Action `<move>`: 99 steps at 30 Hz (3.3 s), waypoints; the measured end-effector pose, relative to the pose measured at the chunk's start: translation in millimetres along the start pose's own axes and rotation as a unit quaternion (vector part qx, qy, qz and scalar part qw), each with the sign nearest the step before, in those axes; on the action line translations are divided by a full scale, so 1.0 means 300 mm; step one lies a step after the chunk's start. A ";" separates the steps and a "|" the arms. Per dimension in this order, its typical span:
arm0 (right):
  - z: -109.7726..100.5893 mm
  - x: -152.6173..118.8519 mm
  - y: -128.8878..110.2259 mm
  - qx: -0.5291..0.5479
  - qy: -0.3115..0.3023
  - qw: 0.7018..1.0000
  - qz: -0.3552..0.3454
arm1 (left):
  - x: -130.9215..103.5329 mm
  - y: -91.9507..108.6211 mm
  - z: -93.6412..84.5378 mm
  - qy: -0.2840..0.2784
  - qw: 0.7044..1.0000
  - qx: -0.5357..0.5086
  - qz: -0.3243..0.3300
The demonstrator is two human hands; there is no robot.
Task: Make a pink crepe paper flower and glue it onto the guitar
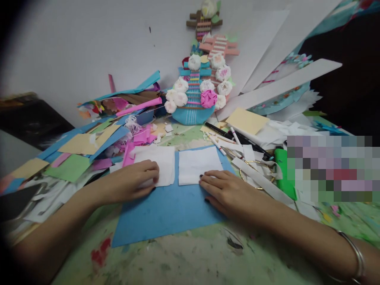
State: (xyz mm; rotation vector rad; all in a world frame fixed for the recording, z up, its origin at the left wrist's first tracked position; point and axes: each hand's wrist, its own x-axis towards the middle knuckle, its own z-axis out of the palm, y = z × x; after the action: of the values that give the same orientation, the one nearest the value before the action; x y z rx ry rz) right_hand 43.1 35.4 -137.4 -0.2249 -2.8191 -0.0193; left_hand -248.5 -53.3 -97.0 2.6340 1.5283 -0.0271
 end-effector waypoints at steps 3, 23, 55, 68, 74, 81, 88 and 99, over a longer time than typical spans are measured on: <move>0.001 -0.001 0.002 -0.006 -0.004 1.000 -0.001 | 0.007 0.010 0.003 0.005 1.000 0.001 -0.002; -0.024 0.000 0.004 0.145 0.043 0.975 0.165 | 0.155 0.126 0.071 0.321 0.932 0.068 0.155; -0.087 -0.035 0.084 -0.038 -0.061 0.982 0.175 | 0.201 0.213 0.141 0.246 0.959 0.112 0.081; -0.060 -0.057 0.088 0.053 0.022 0.992 0.116 | 0.107 0.206 0.109 0.286 0.948 0.102 0.097; -0.029 -0.095 0.084 0.021 0.085 0.991 0.099 | 0.102 0.217 0.126 0.299 0.950 0.055 0.077; -0.020 -0.102 0.083 0.061 0.061 0.990 0.112 | 0.107 0.217 0.133 0.292 0.954 0.002 0.066; -0.016 -0.109 0.103 0.073 0.054 0.989 0.119 | 0.103 0.204 0.154 0.301 0.948 -0.040 0.094; -0.017 -0.101 0.078 0.054 0.087 0.989 0.104 | 0.095 0.202 0.151 0.302 0.948 -0.053 0.083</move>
State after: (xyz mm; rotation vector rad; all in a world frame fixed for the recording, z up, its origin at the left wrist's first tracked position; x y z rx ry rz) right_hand 76.8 53.8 -142.0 -0.4661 -2.6006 0.1524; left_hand -180.1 -62.7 -139.5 2.8110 1.3679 0.9234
